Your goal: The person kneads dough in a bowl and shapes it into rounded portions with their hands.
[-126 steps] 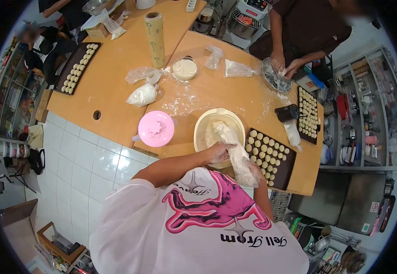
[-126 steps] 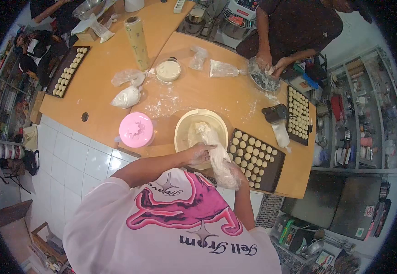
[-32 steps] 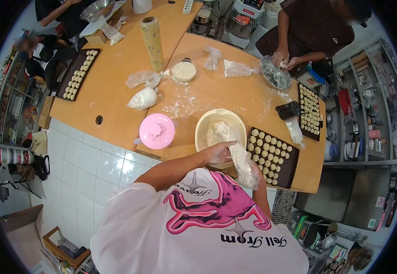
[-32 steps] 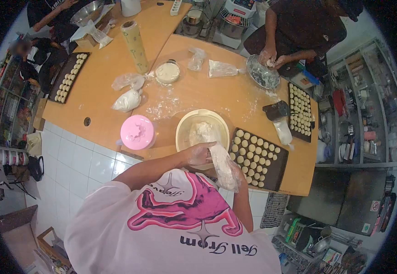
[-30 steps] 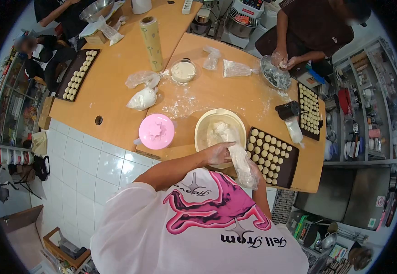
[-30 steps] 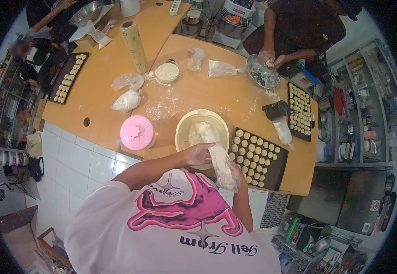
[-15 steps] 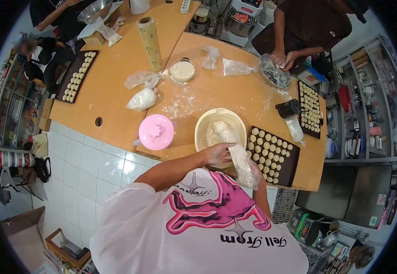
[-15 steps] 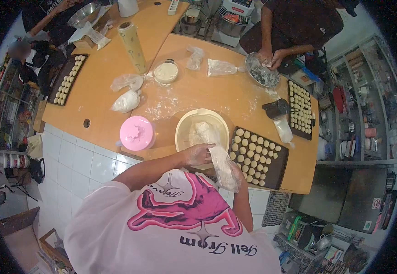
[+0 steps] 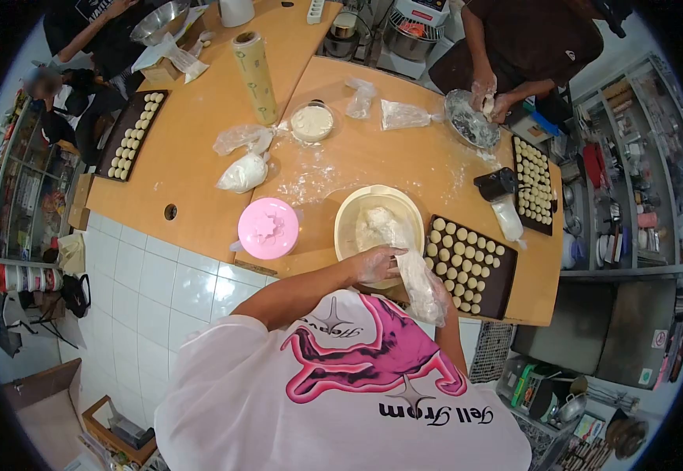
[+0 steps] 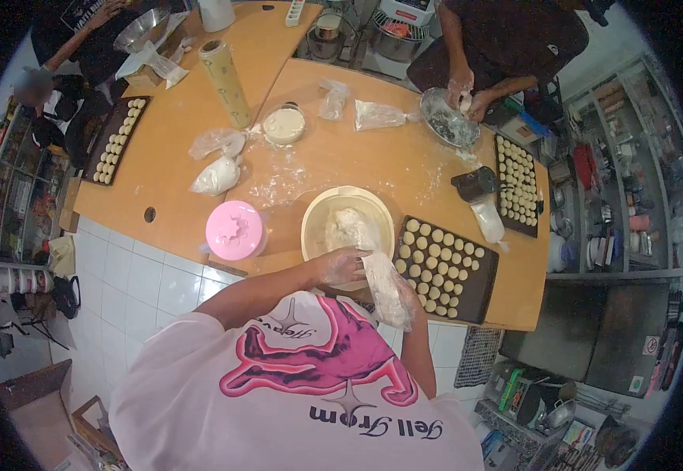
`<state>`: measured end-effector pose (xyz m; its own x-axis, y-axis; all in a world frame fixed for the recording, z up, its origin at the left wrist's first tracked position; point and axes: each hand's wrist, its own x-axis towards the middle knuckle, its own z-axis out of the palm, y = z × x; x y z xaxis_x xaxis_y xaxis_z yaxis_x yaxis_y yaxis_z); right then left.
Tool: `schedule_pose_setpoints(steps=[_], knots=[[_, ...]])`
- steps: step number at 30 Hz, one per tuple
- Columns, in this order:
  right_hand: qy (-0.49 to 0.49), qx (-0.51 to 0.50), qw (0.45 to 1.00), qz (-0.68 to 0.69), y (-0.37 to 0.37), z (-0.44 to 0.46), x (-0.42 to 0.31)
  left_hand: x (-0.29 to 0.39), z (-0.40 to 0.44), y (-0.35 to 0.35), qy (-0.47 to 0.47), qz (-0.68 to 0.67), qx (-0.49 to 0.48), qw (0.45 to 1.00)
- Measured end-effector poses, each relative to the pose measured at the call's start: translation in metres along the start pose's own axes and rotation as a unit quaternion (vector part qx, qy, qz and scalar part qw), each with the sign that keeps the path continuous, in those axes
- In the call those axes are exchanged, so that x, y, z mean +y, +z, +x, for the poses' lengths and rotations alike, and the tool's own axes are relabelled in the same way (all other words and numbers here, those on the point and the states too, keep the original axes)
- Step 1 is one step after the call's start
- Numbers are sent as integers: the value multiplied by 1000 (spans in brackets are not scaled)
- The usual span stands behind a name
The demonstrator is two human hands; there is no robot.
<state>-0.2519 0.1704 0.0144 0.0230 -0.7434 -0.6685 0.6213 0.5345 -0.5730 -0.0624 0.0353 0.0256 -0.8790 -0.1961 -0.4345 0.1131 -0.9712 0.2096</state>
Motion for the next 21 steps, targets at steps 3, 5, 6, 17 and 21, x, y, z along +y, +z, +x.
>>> schedule_pose_setpoints(steps=[3,5,6,17,21], knots=[[2,0,1000,-7,2,-2,-1,0,-2,2,11,-3,-14,1000],[1,1,1000,-3,9,-8,-4,0,1,-2,12,-14,-33,999],[1,2,1000,2,12,-10,-5,0,4,-5,7,-13,-32,999],[0,3,1000,-3,0,-3,-1,2,3,-8,12,23,-30,999],[-16,-1,1000,16,-6,1,6,2,8,-9,14,35,-62,997]])
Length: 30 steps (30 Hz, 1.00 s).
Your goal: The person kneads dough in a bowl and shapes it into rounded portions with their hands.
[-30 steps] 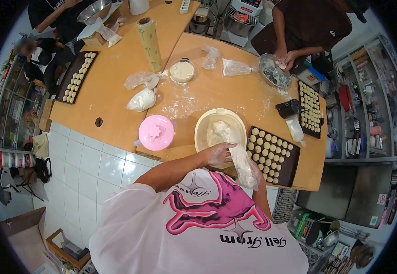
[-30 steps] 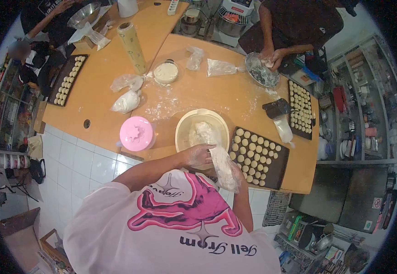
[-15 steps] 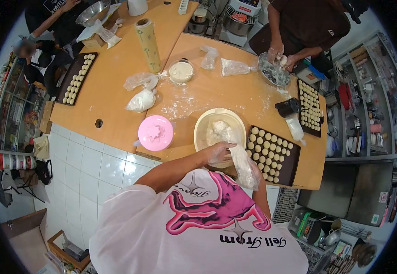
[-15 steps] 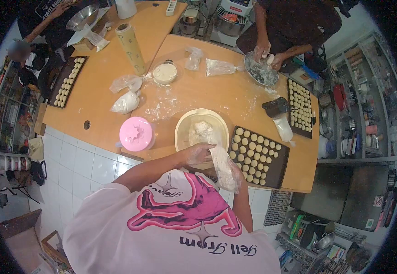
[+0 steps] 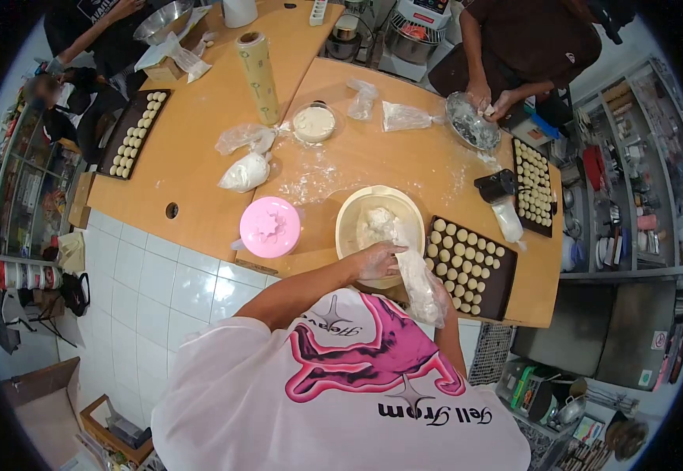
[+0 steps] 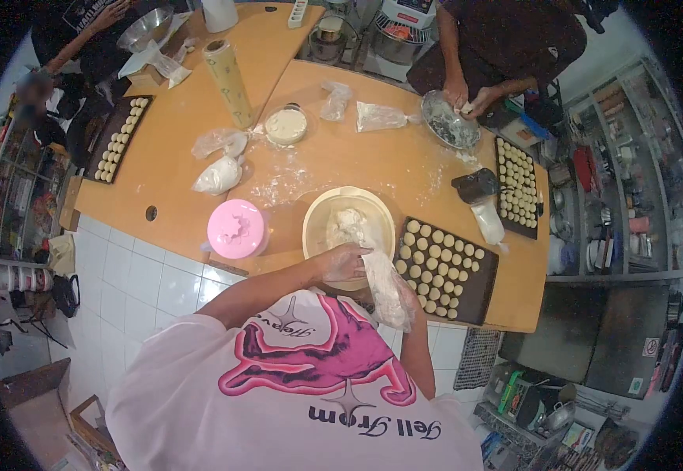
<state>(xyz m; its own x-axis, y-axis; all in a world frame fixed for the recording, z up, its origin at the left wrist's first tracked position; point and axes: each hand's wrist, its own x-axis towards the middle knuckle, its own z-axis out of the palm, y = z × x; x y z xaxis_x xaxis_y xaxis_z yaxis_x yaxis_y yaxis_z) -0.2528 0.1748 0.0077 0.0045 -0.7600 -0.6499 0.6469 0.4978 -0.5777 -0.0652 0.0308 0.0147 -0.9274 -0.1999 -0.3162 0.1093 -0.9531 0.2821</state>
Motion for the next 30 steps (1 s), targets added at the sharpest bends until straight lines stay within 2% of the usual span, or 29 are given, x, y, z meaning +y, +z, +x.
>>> schedule_pose_setpoints(steps=[2,5,8,11,12,14,16,17,20,23,24,30], knots=[[-4,0,1000,-6,6,-2,-2,-4,8,-9,12,22,-7,1000],[-10,-14,1000,9,12,-2,-2,-2,10,-12,-12,16,64,998],[-10,-6,1000,-10,7,3,-1,-1,4,0,-2,41,79,996],[2,23,1000,-20,15,0,-3,-4,8,-8,40,195,195,960],[8,34,999,-19,20,-3,-5,-5,10,-14,58,207,211,954],[-10,29,999,-38,30,-11,-8,-8,14,-30,91,231,242,938],[-15,23,998,-56,27,-10,-7,-12,15,-35,188,290,206,915],[-10,20,998,-65,18,-4,-3,-13,16,-37,235,318,187,899],[-31,23,995,-97,22,-4,-3,-2,9,-33,247,509,225,793],[-49,55,989,-129,41,-9,-10,14,-9,7,365,598,209,682],[-52,69,987,-139,47,-11,-12,19,-14,19,376,611,201,667],[-235,20,928,-290,72,-2,-20,48,-36,72,464,655,197,563]])
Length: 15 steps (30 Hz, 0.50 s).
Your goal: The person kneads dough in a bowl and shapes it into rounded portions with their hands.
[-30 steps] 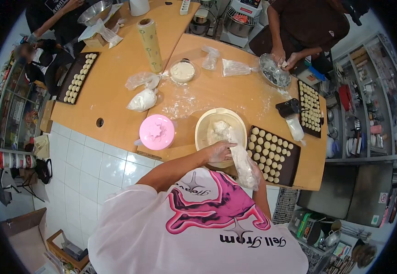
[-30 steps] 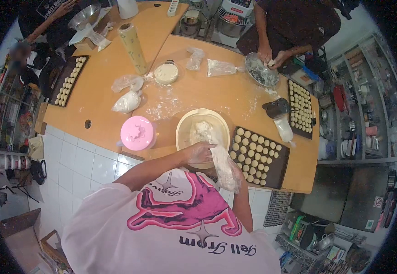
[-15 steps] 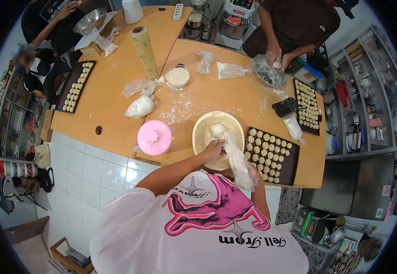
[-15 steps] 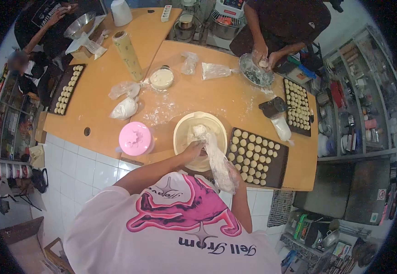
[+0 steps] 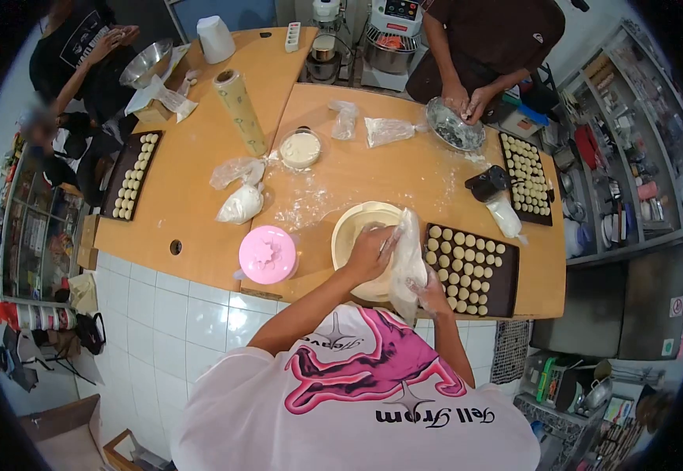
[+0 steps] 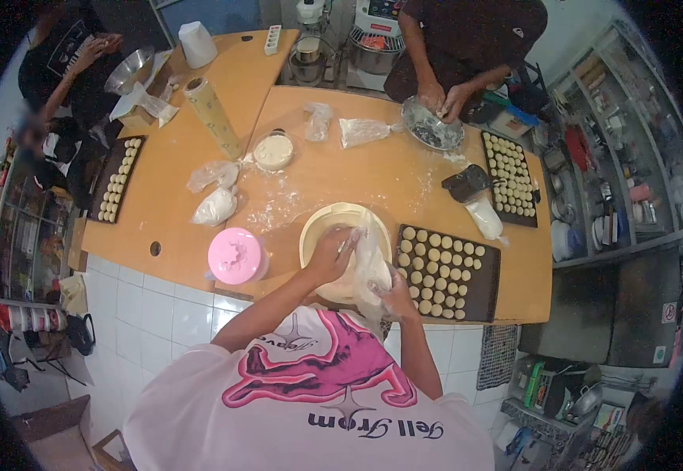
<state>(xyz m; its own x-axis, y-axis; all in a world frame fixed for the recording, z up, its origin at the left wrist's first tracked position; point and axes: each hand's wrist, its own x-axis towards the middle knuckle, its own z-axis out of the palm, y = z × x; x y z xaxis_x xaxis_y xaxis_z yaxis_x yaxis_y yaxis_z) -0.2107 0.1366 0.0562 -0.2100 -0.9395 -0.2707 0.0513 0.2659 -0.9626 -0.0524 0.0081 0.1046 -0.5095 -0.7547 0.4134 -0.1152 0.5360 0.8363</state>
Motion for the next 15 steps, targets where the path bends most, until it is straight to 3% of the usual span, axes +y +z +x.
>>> schedule_pose_setpoints(steps=[6,10,12,15], knots=[[-19,-50,997,48,10,8,-22,19,11,-12,105,28,27,994],[-110,-41,986,122,15,13,-28,34,15,-19,136,45,27,989],[-69,-32,981,178,16,14,-35,41,17,-22,147,51,24,988],[-89,-96,982,133,9,16,-46,52,21,-26,161,57,22,985]])
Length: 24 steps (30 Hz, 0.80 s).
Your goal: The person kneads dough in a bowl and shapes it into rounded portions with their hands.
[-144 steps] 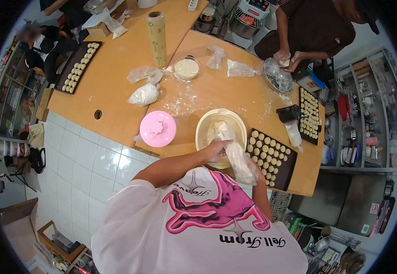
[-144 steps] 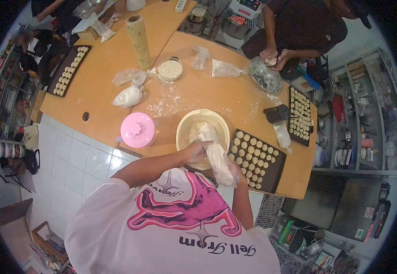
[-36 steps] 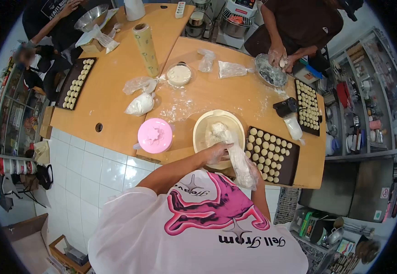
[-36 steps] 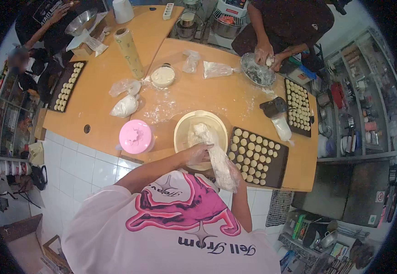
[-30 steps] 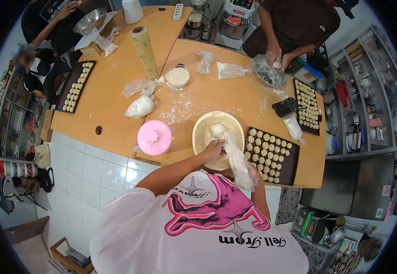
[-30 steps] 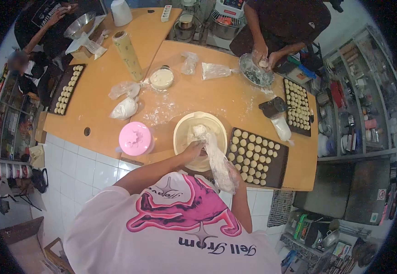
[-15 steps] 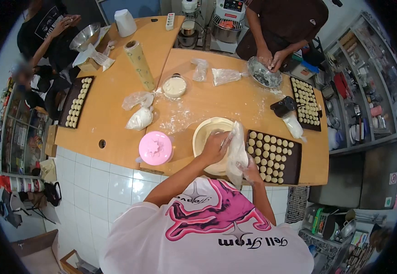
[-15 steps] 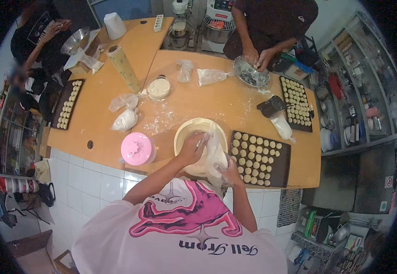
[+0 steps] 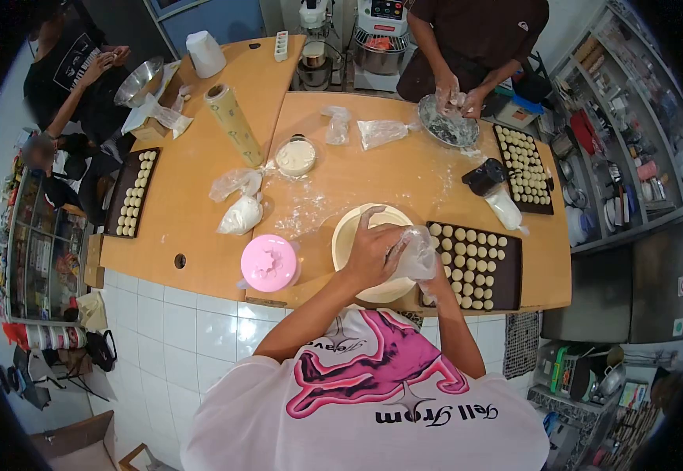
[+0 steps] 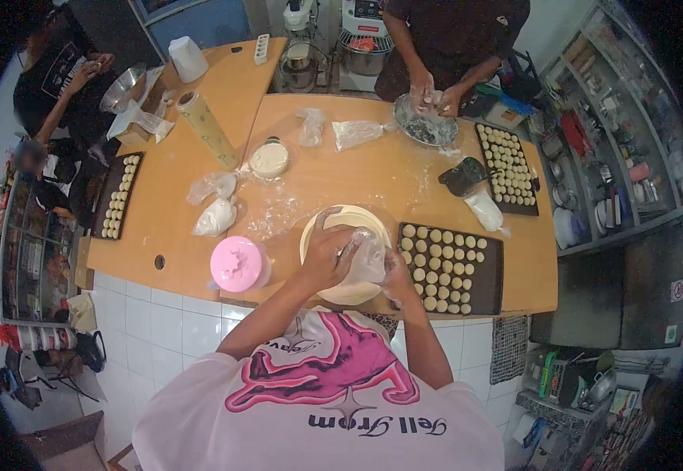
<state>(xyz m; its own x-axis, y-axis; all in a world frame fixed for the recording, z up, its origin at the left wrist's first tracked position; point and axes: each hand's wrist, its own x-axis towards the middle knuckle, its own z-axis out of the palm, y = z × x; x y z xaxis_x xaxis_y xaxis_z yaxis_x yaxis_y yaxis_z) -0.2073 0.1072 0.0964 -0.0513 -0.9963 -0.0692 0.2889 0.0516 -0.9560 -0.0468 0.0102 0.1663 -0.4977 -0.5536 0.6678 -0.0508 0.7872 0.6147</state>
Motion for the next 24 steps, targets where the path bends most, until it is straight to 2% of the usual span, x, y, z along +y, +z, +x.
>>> schedule_pose_setpoints(steps=[3,6,9,12,15,17,20,22,24], knots=[[-15,71,997,-8,-19,9,26,3,4,-1,13,21,5,1000],[-192,40,968,-156,8,9,-19,0,5,-2,-3,45,-1,999],[-218,104,938,-249,13,8,-25,-2,6,-6,-35,69,-16,997],[-150,255,936,-192,19,15,-19,-9,6,-8,-46,87,-31,995],[-187,250,927,-207,25,23,-38,-10,8,-10,-46,75,-20,996],[-223,246,892,-307,22,30,-42,-7,10,-13,-69,53,-21,996],[-273,229,837,-415,21,35,-47,-27,3,-7,-232,-77,-39,969],[-294,229,806,-461,21,38,-42,-35,-10,-3,-272,-117,-37,954],[-265,215,834,-434,17,39,-41,-42,-13,-1,-292,-158,-37,943]])
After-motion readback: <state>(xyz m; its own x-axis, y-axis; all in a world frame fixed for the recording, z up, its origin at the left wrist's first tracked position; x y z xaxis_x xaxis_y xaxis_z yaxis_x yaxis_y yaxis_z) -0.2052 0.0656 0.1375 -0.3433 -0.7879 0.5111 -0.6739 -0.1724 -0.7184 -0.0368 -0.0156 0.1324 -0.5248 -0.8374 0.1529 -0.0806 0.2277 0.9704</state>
